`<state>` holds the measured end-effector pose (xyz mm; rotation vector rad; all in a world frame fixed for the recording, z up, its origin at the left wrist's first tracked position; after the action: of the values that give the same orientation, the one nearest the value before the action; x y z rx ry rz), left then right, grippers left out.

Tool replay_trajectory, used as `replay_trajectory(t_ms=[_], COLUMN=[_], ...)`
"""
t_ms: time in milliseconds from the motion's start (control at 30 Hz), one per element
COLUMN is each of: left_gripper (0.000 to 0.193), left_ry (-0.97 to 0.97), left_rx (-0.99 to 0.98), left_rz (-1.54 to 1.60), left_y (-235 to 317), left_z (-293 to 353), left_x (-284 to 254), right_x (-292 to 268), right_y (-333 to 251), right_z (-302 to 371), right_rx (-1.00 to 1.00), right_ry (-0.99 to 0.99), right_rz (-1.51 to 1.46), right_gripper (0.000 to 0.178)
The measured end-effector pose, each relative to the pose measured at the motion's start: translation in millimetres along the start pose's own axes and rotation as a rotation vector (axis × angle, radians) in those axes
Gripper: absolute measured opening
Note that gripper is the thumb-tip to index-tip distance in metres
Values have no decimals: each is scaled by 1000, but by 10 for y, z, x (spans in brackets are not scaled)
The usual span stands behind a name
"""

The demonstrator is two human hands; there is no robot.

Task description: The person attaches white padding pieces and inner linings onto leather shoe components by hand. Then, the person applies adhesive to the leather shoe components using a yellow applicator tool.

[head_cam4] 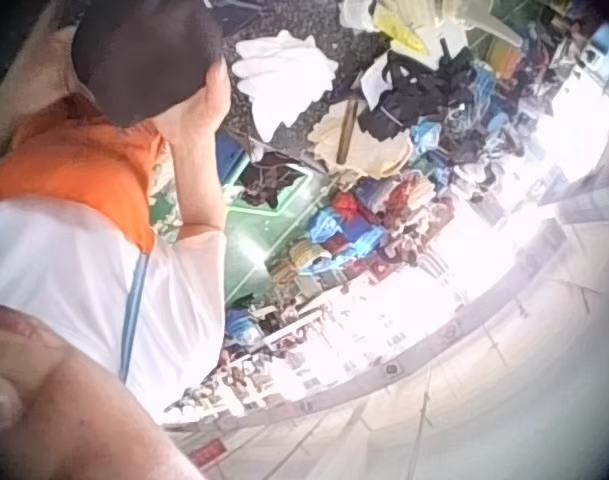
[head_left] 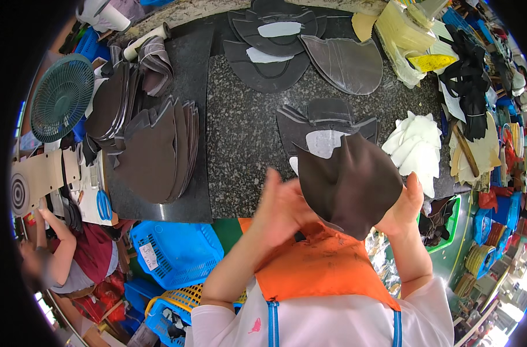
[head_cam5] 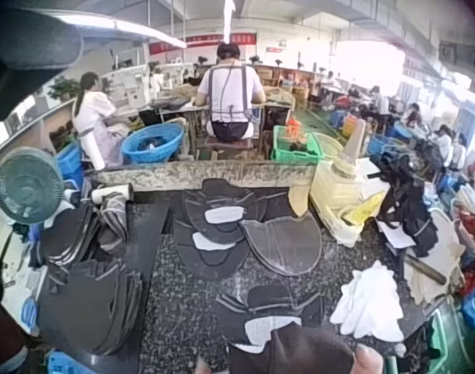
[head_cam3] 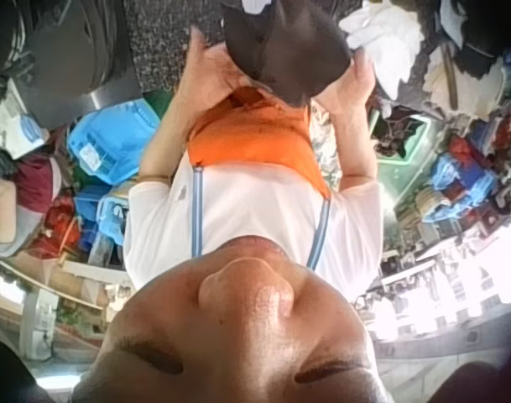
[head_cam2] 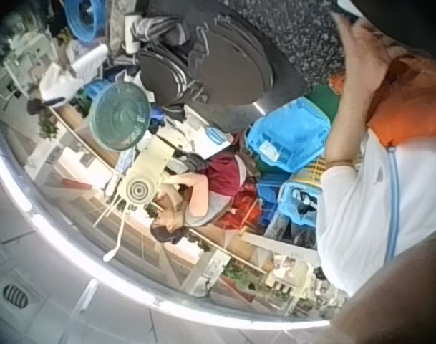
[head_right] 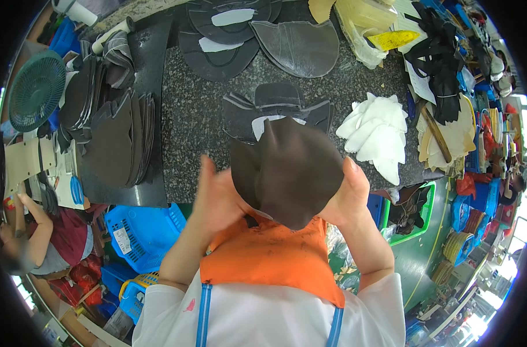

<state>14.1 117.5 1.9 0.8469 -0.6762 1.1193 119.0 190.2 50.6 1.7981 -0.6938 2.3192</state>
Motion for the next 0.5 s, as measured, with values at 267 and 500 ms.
replay_trajectory(t_ms=[267,500], left_gripper=[8,16], left_ry=[-28,127], left_rx=[534,684], left_rz=[-535,-912], left_y=[478,805], left_z=[-90,36], left_x=[115,-69], right_x=[-431,-516], right_y=[-275,-603], right_z=[104,357], right_rx=[-139,-426], right_ry=[356,851], right_rz=[334,1085], right_gripper=[49,11])
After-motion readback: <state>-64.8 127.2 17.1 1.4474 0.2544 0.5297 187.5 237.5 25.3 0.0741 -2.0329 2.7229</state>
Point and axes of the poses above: each hand's wrist, its own z-axis away from the middle knuckle, its own x-axis out of the palm, y = z × x, the point moved 10 cm from there along -z, towards the middle knuckle, and after that the axes turned 10 degrees about x, right-handed, at the moved point
